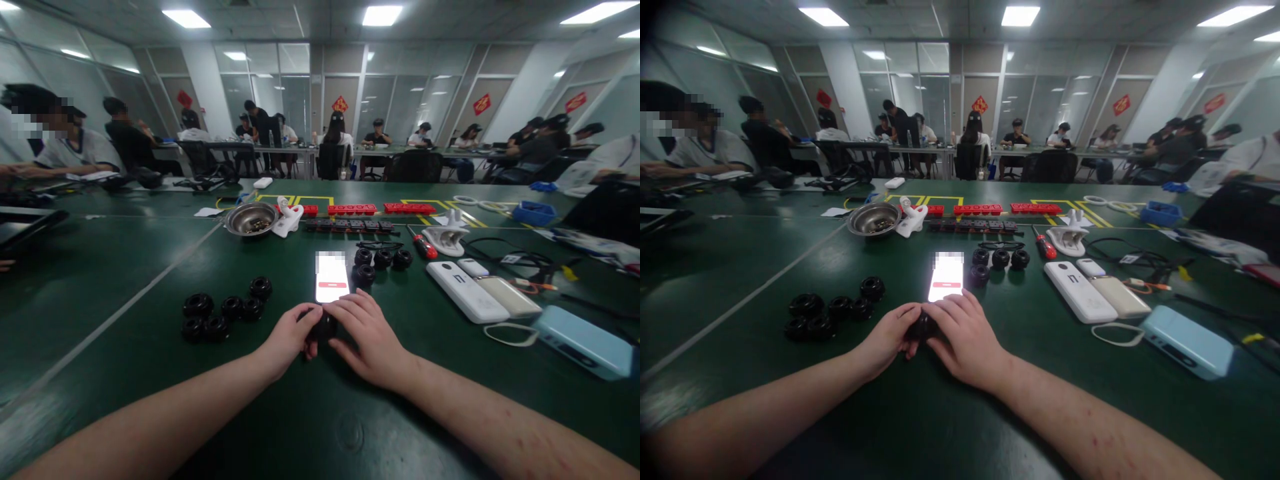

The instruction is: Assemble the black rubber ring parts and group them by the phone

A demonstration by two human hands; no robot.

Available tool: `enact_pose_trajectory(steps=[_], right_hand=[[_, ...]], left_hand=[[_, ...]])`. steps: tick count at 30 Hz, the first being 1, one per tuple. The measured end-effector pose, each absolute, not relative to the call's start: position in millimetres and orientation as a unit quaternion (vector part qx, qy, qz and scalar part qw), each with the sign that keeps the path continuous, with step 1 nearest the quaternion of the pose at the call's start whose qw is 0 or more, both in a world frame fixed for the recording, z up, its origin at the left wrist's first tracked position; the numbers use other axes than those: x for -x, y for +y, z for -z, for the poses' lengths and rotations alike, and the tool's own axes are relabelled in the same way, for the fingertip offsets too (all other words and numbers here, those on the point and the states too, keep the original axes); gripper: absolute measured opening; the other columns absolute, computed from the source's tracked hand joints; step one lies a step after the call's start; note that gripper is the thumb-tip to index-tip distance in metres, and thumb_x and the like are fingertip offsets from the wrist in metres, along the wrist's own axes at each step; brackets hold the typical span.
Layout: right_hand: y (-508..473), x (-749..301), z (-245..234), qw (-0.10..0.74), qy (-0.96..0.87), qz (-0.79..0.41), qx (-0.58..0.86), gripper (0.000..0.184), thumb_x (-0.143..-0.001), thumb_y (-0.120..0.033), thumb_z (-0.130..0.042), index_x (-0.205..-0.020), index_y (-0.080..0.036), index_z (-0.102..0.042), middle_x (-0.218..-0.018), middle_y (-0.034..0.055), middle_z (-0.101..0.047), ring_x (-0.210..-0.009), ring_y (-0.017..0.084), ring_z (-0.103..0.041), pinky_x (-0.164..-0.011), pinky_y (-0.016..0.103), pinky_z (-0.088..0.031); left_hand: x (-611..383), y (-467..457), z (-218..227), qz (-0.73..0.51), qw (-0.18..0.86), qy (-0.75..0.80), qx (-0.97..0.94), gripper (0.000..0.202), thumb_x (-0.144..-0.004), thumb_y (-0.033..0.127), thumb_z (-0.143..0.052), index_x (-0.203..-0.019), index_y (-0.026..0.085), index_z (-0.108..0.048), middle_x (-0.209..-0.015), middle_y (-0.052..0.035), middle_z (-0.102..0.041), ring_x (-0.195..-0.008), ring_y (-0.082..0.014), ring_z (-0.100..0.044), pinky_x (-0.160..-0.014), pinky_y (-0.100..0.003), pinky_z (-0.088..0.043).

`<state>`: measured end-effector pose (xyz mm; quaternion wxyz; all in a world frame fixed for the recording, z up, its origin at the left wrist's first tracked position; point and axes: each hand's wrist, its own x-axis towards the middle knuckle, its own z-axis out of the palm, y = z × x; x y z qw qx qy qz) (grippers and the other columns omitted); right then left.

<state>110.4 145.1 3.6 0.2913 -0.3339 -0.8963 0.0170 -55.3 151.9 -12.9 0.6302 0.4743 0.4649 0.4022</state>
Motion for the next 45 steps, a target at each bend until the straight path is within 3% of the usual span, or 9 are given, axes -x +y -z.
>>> enact_pose_trajectory(steps=[3,6,15,19,24,32,37,42,45], right_hand=[[142.7,-110.7,-6.1,0.307,-0.865,-0.054,0.394,0.045,-0.075,-0.037,-0.055,-0.110,-0.011,-0.046,-0.103,0.0113,-0.055,-0.096,0.026,-0.045,-0.090,0.048,-0.031],[141.8,-110.8,-6.3,0.309,-0.861,-0.050,0.402,0.029,-0.079,-0.038,-0.051,-0.095,-0.015,-0.054,-0.088,0.0081,-0.059,-0.086,0.024,-0.048,-0.081,0.044,-0.038],[140.5,-109.0,0.3,0.343,-0.886,0.004,0.312,0.033,-0.078,-0.023,-0.052,-0.110,-0.018,-0.044,-0.106,0.0064,-0.055,-0.101,0.022,-0.044,-0.098,0.046,-0.021],[146.0,-111.2,-1.1,0.356,-0.844,-0.081,0.392,0.037,-0.076,-0.040,-0.052,-0.103,-0.015,-0.047,-0.095,0.0085,-0.055,-0.093,0.025,-0.046,-0.088,0.049,-0.032],[148.1,-112.5,-1.4,0.311,-0.850,-0.073,0.419,0.023,-0.078,-0.038,-0.053,-0.083,-0.016,-0.056,-0.079,0.0060,-0.057,-0.081,0.023,-0.047,-0.073,0.040,-0.039],[137.3,-108.1,-3.2,0.323,-0.903,0.025,0.282,0.028,-0.080,-0.016,-0.046,-0.108,-0.018,-0.047,-0.105,0.0069,-0.056,-0.096,0.021,-0.045,-0.091,0.042,-0.029],[141.3,-109.5,-3.8,0.357,-0.852,-0.070,0.377,0.042,-0.075,-0.044,-0.052,-0.104,-0.015,-0.045,-0.097,0.0099,-0.054,-0.089,0.025,-0.047,-0.081,0.043,-0.036],[143.3,-108.4,-4.8,0.308,-0.822,-0.097,0.469,0.022,-0.079,-0.038,-0.050,-0.086,-0.017,-0.054,-0.074,0.0036,-0.056,-0.071,0.020,-0.049,-0.069,0.039,-0.039],[139.3,-107.2,-5.1,0.299,-0.857,-0.057,0.416,0.023,-0.077,-0.035,-0.054,-0.090,-0.016,-0.055,-0.078,0.0046,-0.058,-0.075,0.021,-0.050,-0.073,0.040,-0.037]], left_hand=[[54.9,149.2,11.7,-0.403,0.605,0.482,-0.489,0.032,-0.070,0.042,-0.054,-0.087,0.015,-0.050,-0.059,0.0042,-0.052,-0.036,-0.0036,-0.045,-0.033,-0.014,-0.035],[55.4,148.1,11.0,-0.375,0.598,0.483,-0.519,0.033,-0.069,0.042,-0.055,-0.087,0.015,-0.050,-0.056,0.0052,-0.051,-0.036,-0.0040,-0.045,-0.035,-0.015,-0.036],[55.0,151.6,11.2,-0.380,0.625,0.463,-0.500,0.036,-0.072,0.048,-0.048,-0.086,0.014,-0.048,-0.049,0.0048,-0.051,-0.031,-0.0057,-0.044,-0.032,-0.016,-0.034],[54.4,149.2,10.6,-0.409,0.616,0.472,-0.479,0.034,-0.071,0.043,-0.053,-0.090,0.015,-0.048,-0.057,0.0041,-0.051,-0.041,-0.0069,-0.049,-0.035,-0.016,-0.038],[54.6,147.7,9.6,-0.401,0.616,0.459,-0.500,0.034,-0.069,0.041,-0.057,-0.090,0.015,-0.049,-0.068,0.0015,-0.055,-0.050,-0.0087,-0.055,-0.042,-0.018,-0.043],[56.1,151.5,9.0,-0.363,0.669,0.437,-0.480,0.042,-0.076,0.053,-0.037,-0.085,0.013,-0.048,-0.054,-0.0018,-0.059,-0.041,-0.0120,-0.057,-0.038,-0.020,-0.043],[55.3,151.1,11.0,-0.413,0.635,0.456,-0.466,0.028,-0.074,0.042,-0.049,-0.083,0.015,-0.048,-0.063,0.0012,-0.055,-0.043,-0.0086,-0.054,-0.036,-0.016,-0.040],[56.2,148.6,9.0,-0.395,0.636,0.454,-0.483,0.034,-0.070,0.041,-0.057,-0.091,0.017,-0.048,-0.077,-0.0012,-0.057,-0.057,-0.0116,-0.059,-0.047,-0.021,-0.046],[56.7,148.7,7.0,-0.372,0.642,0.446,-0.500,0.045,-0.066,0.052,-0.054,-0.090,0.015,-0.049,-0.074,-0.0018,-0.058,-0.052,-0.0113,-0.059,-0.047,-0.021,-0.046]])
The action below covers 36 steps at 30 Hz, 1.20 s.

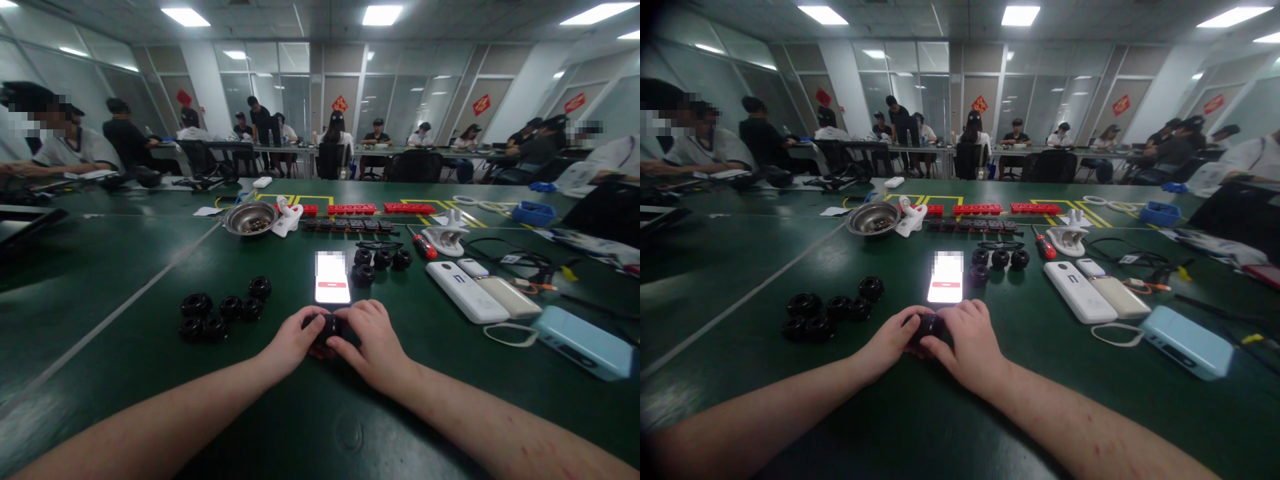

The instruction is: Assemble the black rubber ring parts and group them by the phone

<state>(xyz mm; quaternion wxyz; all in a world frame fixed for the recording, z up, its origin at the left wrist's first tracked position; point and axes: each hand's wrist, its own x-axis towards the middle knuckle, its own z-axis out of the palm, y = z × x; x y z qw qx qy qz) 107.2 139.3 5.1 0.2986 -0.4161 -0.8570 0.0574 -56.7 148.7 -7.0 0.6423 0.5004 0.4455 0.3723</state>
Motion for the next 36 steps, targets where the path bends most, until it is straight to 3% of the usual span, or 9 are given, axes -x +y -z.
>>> enact_pose_trajectory(steps=[6,11,17,22,25,28,30,33,36], right_hand=[[132.6,-107.5,-3.0,0.332,-0.889,0.027,0.313,0.030,-0.079,-0.016,-0.045,-0.109,-0.018,-0.045,-0.106,0.0073,-0.055,-0.099,0.022,-0.046,-0.096,0.046,-0.021],[138.0,-109.3,-4.7,0.359,-0.836,-0.069,0.409,0.042,-0.075,-0.045,-0.049,-0.105,-0.015,-0.046,-0.092,0.0091,-0.056,-0.085,0.025,-0.050,-0.077,0.043,-0.037],[146.8,-109.1,-2.9,0.268,-0.863,-0.065,0.423,0.027,-0.079,-0.041,-0.049,-0.075,-0.015,-0.055,-0.069,0.0048,-0.056,-0.066,0.020,-0.049,-0.067,0.037,-0.037],[147.0,-111.8,0.4,0.291,-0.897,-0.010,0.333,0.029,-0.082,-0.024,-0.047,-0.109,-0.013,-0.047,-0.094,0.0093,-0.058,-0.084,0.022,-0.048,-0.076,0.037,-0.035],[144.8,-113.2,-0.1,0.309,-0.889,-0.035,0.336,0.038,-0.079,-0.029,-0.050,-0.112,-0.014,-0.042,-0.101,0.0099,-0.055,-0.089,0.023,-0.047,-0.079,0.038,-0.035],[143.5,-113.2,-1.0,0.332,-0.851,-0.078,0.399,0.042,-0.076,-0.043,-0.051,-0.104,-0.013,-0.044,-0.090,0.0086,-0.055,-0.081,0.022,-0.049,-0.072,0.037,-0.038],[144.0,-112.3,-0.9,0.298,-0.843,-0.090,0.438,0.029,-0.080,-0.043,-0.045,-0.088,-0.016,-0.050,-0.076,0.0043,-0.054,-0.069,0.019,-0.049,-0.065,0.034,-0.038],[146.4,-110.9,0.1,0.224,-0.857,-0.092,0.454,0.032,-0.086,-0.040,-0.038,-0.066,-0.017,-0.049,-0.061,0.0000,-0.050,-0.057,0.015,-0.046,-0.059,0.030,-0.036],[149.3,-111.2,1.1,0.200,-0.869,-0.092,0.443,0.032,-0.084,-0.041,-0.043,-0.066,-0.016,-0.049,-0.062,0.0011,-0.050,-0.057,0.015,-0.046,-0.054,0.027,-0.036]], left_hand=[[54.5,149.7,9.7,-0.377,0.646,0.455,-0.483,0.040,-0.071,0.050,-0.048,-0.087,0.013,-0.049,-0.057,0.0004,-0.056,-0.042,-0.0110,-0.056,-0.040,-0.021,-0.043],[53.2,146.8,12.0,-0.447,0.620,0.458,-0.454,0.038,-0.071,0.048,-0.051,-0.089,0.015,-0.047,-0.065,0.0014,-0.054,-0.044,-0.0084,-0.053,-0.038,-0.018,-0.040],[55.7,147.0,11.2,-0.402,0.626,0.446,-0.498,0.045,-0.066,0.052,-0.055,-0.090,0.015,-0.048,-0.069,-0.0010,-0.057,-0.051,-0.0116,-0.058,-0.044,-0.021,-0.044],[56.7,151.0,8.8,-0.366,0.663,0.452,-0.471,0.043,-0.074,0.053,-0.042,-0.091,0.013,-0.045,-0.059,-0.0017,-0.058,-0.042,-0.0115,-0.057,-0.039,-0.019,-0.042],[55.5,150.2,7.0,-0.375,0.654,0.453,-0.476,0.034,-0.075,0.044,-0.045,-0.087,0.013,-0.047,-0.058,0.0010,-0.055,-0.040,-0.0083,-0.053,-0.038,-0.017,-0.040],[54.2,147.6,6.7,-0.382,0.623,0.469,-0.496,0.028,-0.074,0.039,-0.049,-0.089,0.015,-0.048,-0.066,0.0007,-0.055,-0.046,-0.0080,-0.054,-0.040,-0.018,-0.042],[53.8,146.1,8.2,-0.381,0.605,0.472,-0.516,0.026,-0.073,0.037,-0.051,-0.089,0.016,-0.048,-0.070,0.0011,-0.054,-0.050,-0.0089,-0.055,-0.041,-0.018,-0.042],[54.6,145.5,12.4,-0.373,0.593,0.452,-0.552,0.027,-0.071,0.036,-0.054,-0.088,0.017,-0.047,-0.072,0.0020,-0.053,-0.053,-0.0091,-0.056,-0.043,-0.019,-0.044],[56.0,147.6,15.7,-0.355,0.611,0.443,-0.551,0.032,-0.073,0.042,-0.051,-0.091,0.016,-0.046,-0.069,0.0014,-0.056,-0.051,-0.0100,-0.058,-0.044,-0.020,-0.045]])
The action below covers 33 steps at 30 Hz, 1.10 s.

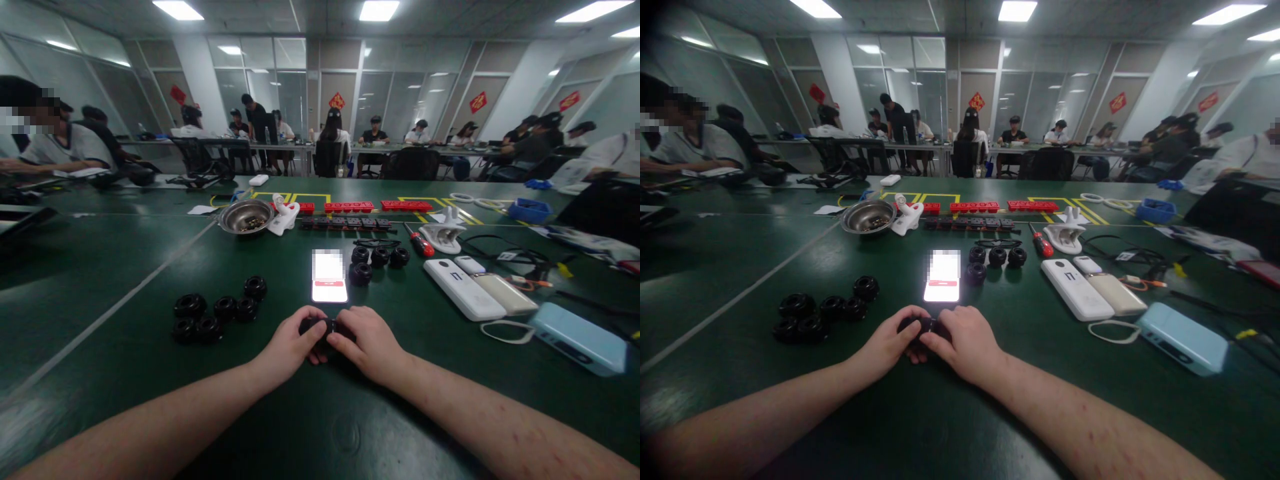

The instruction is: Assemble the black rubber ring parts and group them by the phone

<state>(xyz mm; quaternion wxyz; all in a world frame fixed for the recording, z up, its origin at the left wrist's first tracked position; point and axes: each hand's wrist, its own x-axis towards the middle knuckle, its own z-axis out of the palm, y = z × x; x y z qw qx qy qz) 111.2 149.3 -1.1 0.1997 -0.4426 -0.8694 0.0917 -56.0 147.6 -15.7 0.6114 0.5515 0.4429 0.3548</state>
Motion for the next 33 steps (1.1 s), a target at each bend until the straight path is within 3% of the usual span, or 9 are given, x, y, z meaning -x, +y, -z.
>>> enact_pose_trajectory(steps=[5,9,14,18,22,26,31,33], right_hand=[[152.1,-111.7,0.2,0.245,-0.888,-0.096,0.377,0.036,-0.072,-0.045,-0.059,-0.087,-0.013,-0.052,-0.081,0.0076,-0.056,-0.073,0.019,-0.051,-0.064,0.030,-0.042],[151.2,-111.9,0.0,0.283,-0.887,-0.097,0.351,0.038,-0.073,-0.043,-0.060,-0.095,-0.014,-0.048,-0.088,0.0077,-0.056,-0.079,0.020,-0.050,-0.070,0.032,-0.041],[151.6,-115.3,2.0,0.273,-0.845,-0.139,0.439,0.028,-0.079,-0.044,-0.049,-0.077,-0.016,-0.049,-0.068,0.0014,-0.052,-0.060,0.015,-0.047,-0.054,0.026,-0.037],[151.6,-115.0,3.1,0.219,-0.860,-0.113,0.446,0.032,-0.086,-0.039,-0.039,-0.065,-0.017,-0.049,-0.060,-0.0001,-0.049,-0.055,0.013,-0.045,-0.051,0.025,-0.034],[149.7,-113.9,0.7,0.227,-0.883,-0.098,0.398,0.029,-0.080,-0.044,-0.049,-0.079,-0.015,-0.052,-0.074,0.0046,-0.055,-0.067,0.017,-0.050,-0.058,0.028,-0.040],[146.6,-114.3,-2.5,0.287,-0.886,-0.115,0.345,0.040,-0.077,-0.044,-0.053,-0.103,-0.015,-0.045,-0.095,0.0084,-0.056,-0.083,0.020,-0.051,-0.073,0.033,-0.040],[145.8,-111.9,-1.7,0.235,-0.850,-0.126,0.454,0.028,-0.079,-0.043,-0.048,-0.084,-0.016,-0.052,-0.070,0.0032,-0.056,-0.062,0.017,-0.050,-0.055,0.029,-0.040],[146.3,-110.4,-0.1,0.224,-0.862,-0.101,0.444,0.022,-0.080,-0.037,-0.050,-0.084,-0.016,-0.053,-0.073,0.0051,-0.057,-0.066,0.018,-0.051,-0.057,0.030,-0.041]], left_hand=[[55.2,153.9,13.4,-0.337,0.631,0.482,-0.506,0.032,-0.074,0.042,-0.047,-0.090,0.015,-0.046,-0.061,0.0005,-0.057,-0.045,-0.0120,-0.059,-0.040,-0.021,-0.045],[52.8,151.1,10.9,-0.368,0.608,0.496,-0.500,0.026,-0.072,0.038,-0.051,-0.085,0.016,-0.047,-0.061,0.0035,-0.053,-0.040,-0.0085,-0.054,-0.038,-0.019,-0.043],[52.8,142.4,10.8,-0.408,0.583,0.474,-0.519,0.025,-0.072,0.037,-0.053,-0.087,0.018,-0.045,-0.070,0.0035,-0.053,-0.048,-0.0078,-0.054,-0.042,-0.019,-0.043],[55.2,143.9,11.6,-0.380,0.596,0.450,-0.546,0.027,-0.073,0.038,-0.052,-0.090,0.017,-0.046,-0.074,0.0011,-0.056,-0.056,-0.0111,-0.059,-0.048,-0.021,-0.045],[56.7,148.9,11.9,-0.360,0.612,0.460,-0.533,0.039,-0.073,0.049,-0.047,-0.090,0.014,-0.048,-0.066,-0.0012,-0.059,-0.052,-0.0139,-0.060,-0.046,-0.023,-0.045],[55.3,149.2,11.0,-0.378,0.613,0.478,-0.504,0.039,-0.073,0.050,-0.045,-0.085,0.014,-0.050,-0.063,-0.0002,-0.057,-0.046,-0.0111,-0.056,-0.042,-0.021,-0.043],[53.6,146.7,10.8,-0.397,0.600,0.480,-0.502,0.030,-0.069,0.040,-0.055,-0.086,0.017,-0.048,-0.068,0.0025,-0.054,-0.048,-0.0088,-0.055,-0.041,-0.019,-0.043],[53.4,147.7,10.4,-0.407,0.600,0.482,-0.493,0.033,-0.069,0.042,-0.055,-0.090,0.018,-0.046,-0.069,0.0026,-0.054,-0.048,-0.0090,-0.055,-0.040,-0.019,-0.044]])
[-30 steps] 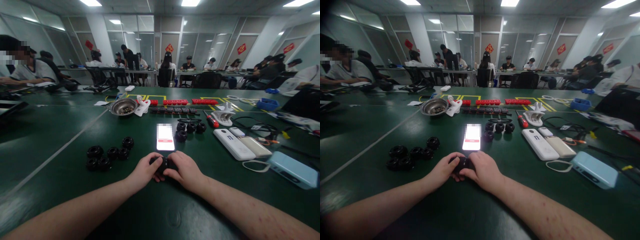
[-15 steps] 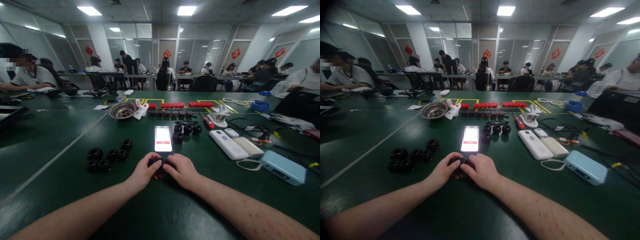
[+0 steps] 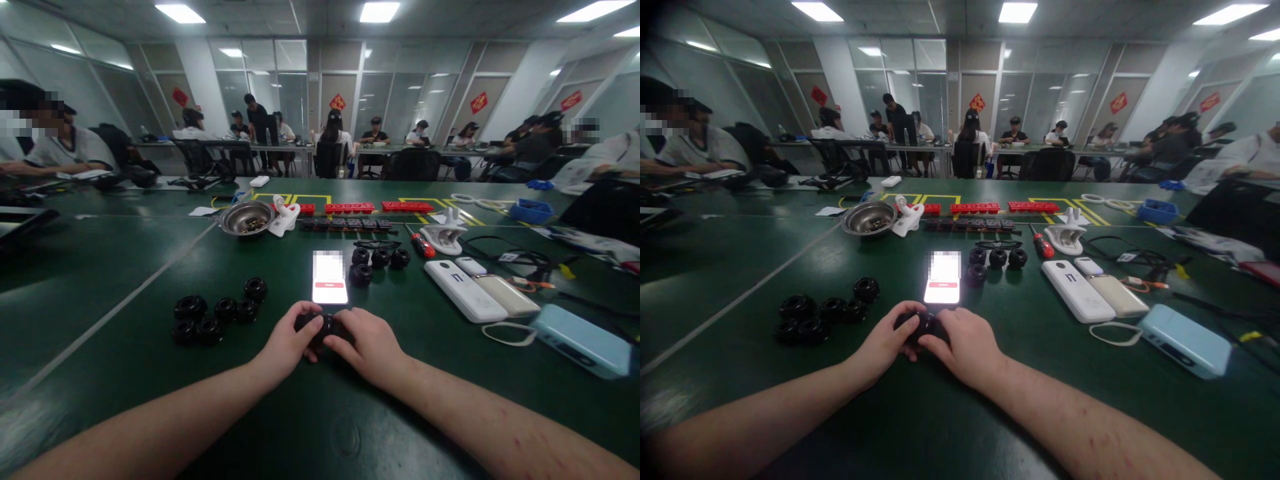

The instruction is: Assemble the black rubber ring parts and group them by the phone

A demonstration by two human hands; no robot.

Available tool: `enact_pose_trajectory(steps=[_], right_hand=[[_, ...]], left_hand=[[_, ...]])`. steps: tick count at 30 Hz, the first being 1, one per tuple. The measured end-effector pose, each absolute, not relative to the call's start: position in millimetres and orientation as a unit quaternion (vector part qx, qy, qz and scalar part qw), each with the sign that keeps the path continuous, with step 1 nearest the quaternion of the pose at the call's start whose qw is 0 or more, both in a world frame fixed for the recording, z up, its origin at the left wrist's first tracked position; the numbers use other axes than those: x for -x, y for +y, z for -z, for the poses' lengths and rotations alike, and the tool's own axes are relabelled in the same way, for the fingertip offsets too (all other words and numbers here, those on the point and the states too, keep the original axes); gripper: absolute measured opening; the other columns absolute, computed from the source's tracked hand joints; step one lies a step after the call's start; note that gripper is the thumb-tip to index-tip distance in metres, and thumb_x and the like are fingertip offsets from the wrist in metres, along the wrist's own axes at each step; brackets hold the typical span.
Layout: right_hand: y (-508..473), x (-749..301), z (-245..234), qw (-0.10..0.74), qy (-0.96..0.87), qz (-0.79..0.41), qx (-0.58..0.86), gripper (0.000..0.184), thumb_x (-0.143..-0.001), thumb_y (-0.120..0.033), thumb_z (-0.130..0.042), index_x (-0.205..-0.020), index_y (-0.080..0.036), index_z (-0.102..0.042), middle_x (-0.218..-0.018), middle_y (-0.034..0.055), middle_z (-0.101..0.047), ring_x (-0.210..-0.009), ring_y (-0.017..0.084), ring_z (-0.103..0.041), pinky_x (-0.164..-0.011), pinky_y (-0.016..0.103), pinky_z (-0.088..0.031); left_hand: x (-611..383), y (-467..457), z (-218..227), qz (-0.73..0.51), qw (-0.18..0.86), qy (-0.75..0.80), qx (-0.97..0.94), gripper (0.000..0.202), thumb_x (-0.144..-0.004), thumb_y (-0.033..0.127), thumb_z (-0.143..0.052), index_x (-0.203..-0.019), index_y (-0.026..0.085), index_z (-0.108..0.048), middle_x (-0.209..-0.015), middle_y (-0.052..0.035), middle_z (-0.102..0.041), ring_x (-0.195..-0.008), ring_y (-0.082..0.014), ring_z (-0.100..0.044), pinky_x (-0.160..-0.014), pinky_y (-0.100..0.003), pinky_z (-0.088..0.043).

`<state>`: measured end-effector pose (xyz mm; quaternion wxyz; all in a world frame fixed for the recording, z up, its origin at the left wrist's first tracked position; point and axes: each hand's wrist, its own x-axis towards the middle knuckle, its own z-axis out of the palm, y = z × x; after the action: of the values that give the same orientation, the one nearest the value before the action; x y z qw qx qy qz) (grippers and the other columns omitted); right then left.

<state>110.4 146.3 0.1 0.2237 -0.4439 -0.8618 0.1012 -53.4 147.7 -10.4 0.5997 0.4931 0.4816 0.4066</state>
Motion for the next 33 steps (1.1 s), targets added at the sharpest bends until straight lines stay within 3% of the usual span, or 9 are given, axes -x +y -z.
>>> enact_pose_trajectory(steps=[3,5,9,14,17,21,25,29,33], right_hand=[[145.5,-109.4,0.5,0.260,-0.896,-0.067,0.354,0.028,-0.079,-0.023,-0.051,-0.105,-0.014,-0.047,-0.091,0.0087,-0.057,-0.081,0.020,-0.050,-0.071,0.033,-0.041],[143.7,-109.8,-1.3,0.275,-0.901,-0.059,0.329,0.035,-0.078,-0.023,-0.052,-0.110,-0.015,-0.042,-0.097,0.0087,-0.056,-0.085,0.021,-0.048,-0.075,0.035,-0.039],[141.3,-110.8,-5.1,0.273,-0.857,-0.099,0.427,0.033,-0.075,-0.042,-0.055,-0.092,-0.015,-0.049,-0.083,0.0058,-0.056,-0.074,0.019,-0.049,-0.065,0.032,-0.039],[146.8,-109.3,-0.6,0.189,-0.854,-0.130,0.467,0.032,-0.086,-0.038,-0.037,-0.066,-0.017,-0.049,-0.062,0.0006,-0.051,-0.057,0.014,-0.046,-0.055,0.026,-0.033],[150.5,-108.7,1.5,0.181,-0.862,-0.133,0.454,0.031,-0.086,-0.038,-0.039,-0.065,-0.016,-0.049,-0.062,0.0013,-0.051,-0.057,0.014,-0.046,-0.054,0.026,-0.035],[150.4,-109.5,-0.5,0.232,-0.882,-0.121,0.392,0.030,-0.075,-0.042,-0.057,-0.085,-0.014,-0.051,-0.080,0.0064,-0.057,-0.073,0.019,-0.051,-0.066,0.031,-0.041],[146.0,-110.3,-2.5,0.279,-0.883,-0.106,0.361,0.037,-0.074,-0.039,-0.060,-0.098,-0.015,-0.047,-0.093,0.0080,-0.056,-0.084,0.020,-0.050,-0.074,0.034,-0.039],[144.1,-110.6,0.2,0.249,-0.862,-0.110,0.428,0.030,-0.078,-0.046,-0.050,-0.080,-0.016,-0.049,-0.074,0.0031,-0.054,-0.067,0.017,-0.048,-0.062,0.030,-0.037],[146.3,-110.5,3.7,0.202,-0.869,-0.112,0.437,0.033,-0.088,-0.038,-0.035,-0.065,-0.017,-0.048,-0.060,0.0001,-0.049,-0.056,0.013,-0.044,-0.055,0.026,-0.034]], left_hand=[[53.2,150.2,9.1,-0.392,0.617,0.488,-0.478,0.035,-0.072,0.047,-0.048,-0.091,0.017,-0.044,-0.063,0.0014,-0.056,-0.045,-0.0109,-0.057,-0.040,-0.020,-0.045],[53.3,150.9,8.6,-0.379,0.621,0.493,-0.478,0.032,-0.074,0.045,-0.047,-0.089,0.017,-0.045,-0.057,0.0016,-0.056,-0.042,-0.0110,-0.056,-0.039,-0.020,-0.044],[54.6,148.3,9.7,-0.412,0.600,0.486,-0.483,0.026,-0.073,0.039,-0.052,-0.085,0.017,-0.047,-0.065,0.0023,-0.054,-0.045,-0.0088,-0.055,-0.040,-0.019,-0.043],[55.9,143.9,11.7,-0.413,0.604,0.444,-0.517,0.030,-0.071,0.038,-0.055,-0.092,0.019,-0.045,-0.078,0.0016,-0.052,-0.056,-0.0109,-0.059,-0.046,-0.022,-0.046],[55.7,145.1,11.9,-0.383,0.614,0.430,-0.540,0.032,-0.071,0.040,-0.055,-0.093,0.018,-0.045,-0.078,0.0006,-0.055,-0.058,-0.0122,-0.060,-0.050,-0.023,-0.047],[54.8,150.6,12.6,-0.357,0.630,0.465,-0.509,0.032,-0.075,0.047,-0.044,-0.087,0.017,-0.045,-0.062,0.0011,-0.058,-0.046,-0.0128,-0.059,-0.042,-0.022,-0.044],[53.6,151.4,12.4,-0.376,0.609,0.490,-0.498,0.026,-0.075,0.043,-0.046,-0.078,0.016,-0.046,-0.053,0.0042,-0.053,-0.039,-0.0096,-0.053,-0.037,-0.019,-0.041],[52.9,145.9,10.6,-0.414,0.583,0.487,-0.502,0.023,-0.073,0.039,-0.050,-0.079,0.017,-0.048,-0.062,0.0044,-0.052,-0.046,-0.0090,-0.053,-0.040,-0.019,-0.042],[53.7,142.8,9.5,-0.406,0.597,0.459,-0.517,0.023,-0.073,0.037,-0.052,-0.085,0.017,-0.047,-0.071,0.0025,-0.054,-0.055,-0.0107,-0.057,-0.046,-0.020,-0.045]])
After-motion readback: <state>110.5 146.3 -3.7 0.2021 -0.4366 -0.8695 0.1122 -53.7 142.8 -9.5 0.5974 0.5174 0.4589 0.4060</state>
